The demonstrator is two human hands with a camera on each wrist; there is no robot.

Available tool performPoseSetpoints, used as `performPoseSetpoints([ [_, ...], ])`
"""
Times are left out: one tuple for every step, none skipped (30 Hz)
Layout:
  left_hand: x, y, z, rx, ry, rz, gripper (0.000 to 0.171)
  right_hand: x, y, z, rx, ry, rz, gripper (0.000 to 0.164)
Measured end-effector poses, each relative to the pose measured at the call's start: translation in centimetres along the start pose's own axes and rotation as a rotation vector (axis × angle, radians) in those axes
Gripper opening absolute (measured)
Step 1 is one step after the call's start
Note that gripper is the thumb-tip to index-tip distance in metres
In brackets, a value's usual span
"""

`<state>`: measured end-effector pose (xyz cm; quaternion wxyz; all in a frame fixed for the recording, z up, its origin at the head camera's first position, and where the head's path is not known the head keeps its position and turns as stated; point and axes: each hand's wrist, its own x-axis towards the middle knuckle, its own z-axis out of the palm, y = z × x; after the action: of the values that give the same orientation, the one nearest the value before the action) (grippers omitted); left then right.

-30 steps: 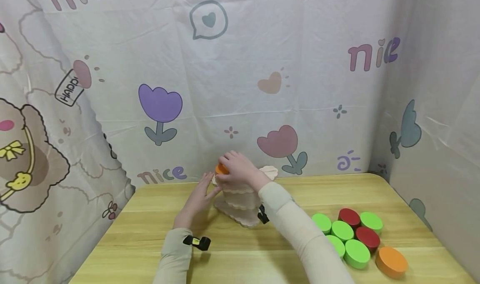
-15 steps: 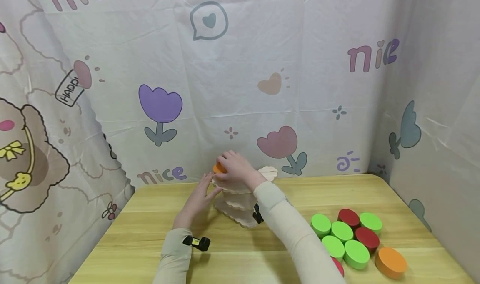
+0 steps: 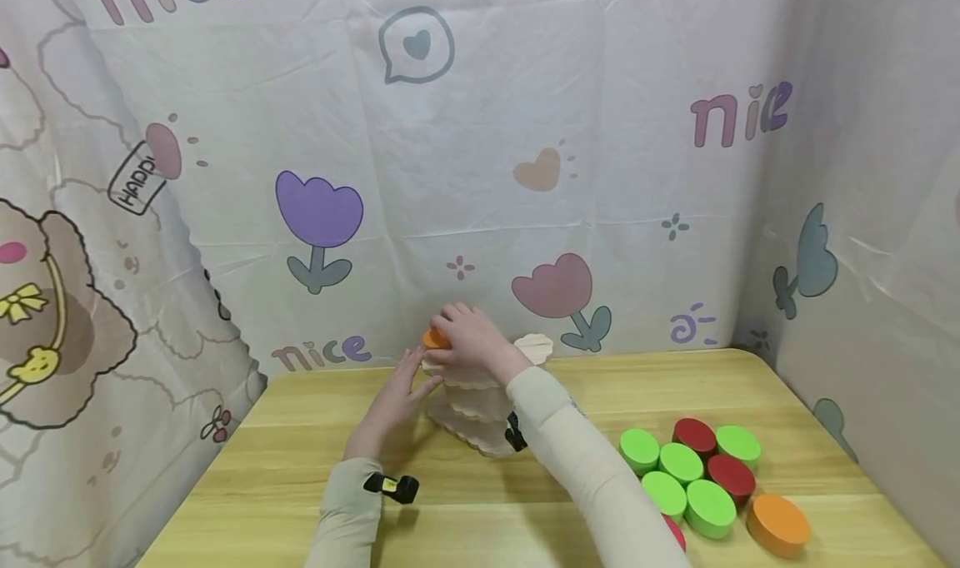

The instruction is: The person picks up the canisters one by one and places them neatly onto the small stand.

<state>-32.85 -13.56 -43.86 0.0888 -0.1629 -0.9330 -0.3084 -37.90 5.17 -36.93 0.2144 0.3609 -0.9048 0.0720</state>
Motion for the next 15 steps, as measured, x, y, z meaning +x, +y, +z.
performPoseSetpoints([
  [0.0,0.0,0.0,0.000,-0.002,-0.004,0.079,-0.1,0.0,-0.1,-0.002,0.005,-0.004,0.048],
  [0.0,-0.1,0.1,0.002,-0.003,-0.005,0.080,-0.2,-0.1,-0.3,-0.003,0.007,-0.005,0.049],
  [0.0,-0.1,0.1,0.003,-0.003,-0.005,0.080,-0.3,-0.1,-0.5,-0.006,0.007,-0.005,0.049],
  [0.0,-0.1,0.1,0.001,-0.002,-0.004,0.081,-0.4,-0.2,-0.7,-0.010,0.009,-0.009,0.049],
  [0.1,-0.1,0.1,-0.001,-0.003,-0.005,0.082,-0.5,-0.3,-0.9,-0.015,0.015,-0.019,0.050],
  [0.1,-0.1,0.1,-0.003,-0.003,-0.006,0.083,-0.7,-0.4,-1.1,-0.027,0.019,-0.032,0.050],
  [0.1,-0.1,0.1,-0.005,-0.005,-0.011,0.084,-0.8,-0.5,-1.4,-0.034,0.024,-0.049,0.051],
  [0.1,-0.1,0.1,-0.007,-0.004,-0.013,0.084,-1.0,-0.6,-1.6,-0.047,0.025,-0.066,0.051],
  [0.1,-0.1,0.0,-0.010,-0.004,-0.016,0.085,-1.2,-0.7,-1.9,-0.061,0.030,-0.087,0.052],
  [0.1,-0.1,0.0,-0.010,-0.003,-0.019,0.085,-1.4,-0.8,-2.1,-0.072,0.033,-0.107,0.052],
  [0.1,0.0,0.0,-0.010,-0.007,-0.027,0.085,-1.6,-0.8,-2.3,-0.084,0.036,-0.124,0.052],
  [0.1,0.0,0.0,-0.009,-0.008,-0.030,0.086,-1.9,-0.9,-2.5,-0.092,0.038,-0.139,0.053],
  [0.1,0.0,0.0,-0.008,-0.009,-0.030,0.086,-2.1,-1.0,-2.8,-0.100,0.044,-0.153,0.053],
  [0.1,0.0,0.0,-0.005,-0.010,-0.028,0.086,-2.3,-1.0,-3.0,-0.111,0.048,-0.165,0.053],
  [0.2,0.0,0.0,-0.005,-0.012,-0.030,0.086,-2.5,-1.0,-3.2,-0.119,0.056,-0.176,0.054],
])
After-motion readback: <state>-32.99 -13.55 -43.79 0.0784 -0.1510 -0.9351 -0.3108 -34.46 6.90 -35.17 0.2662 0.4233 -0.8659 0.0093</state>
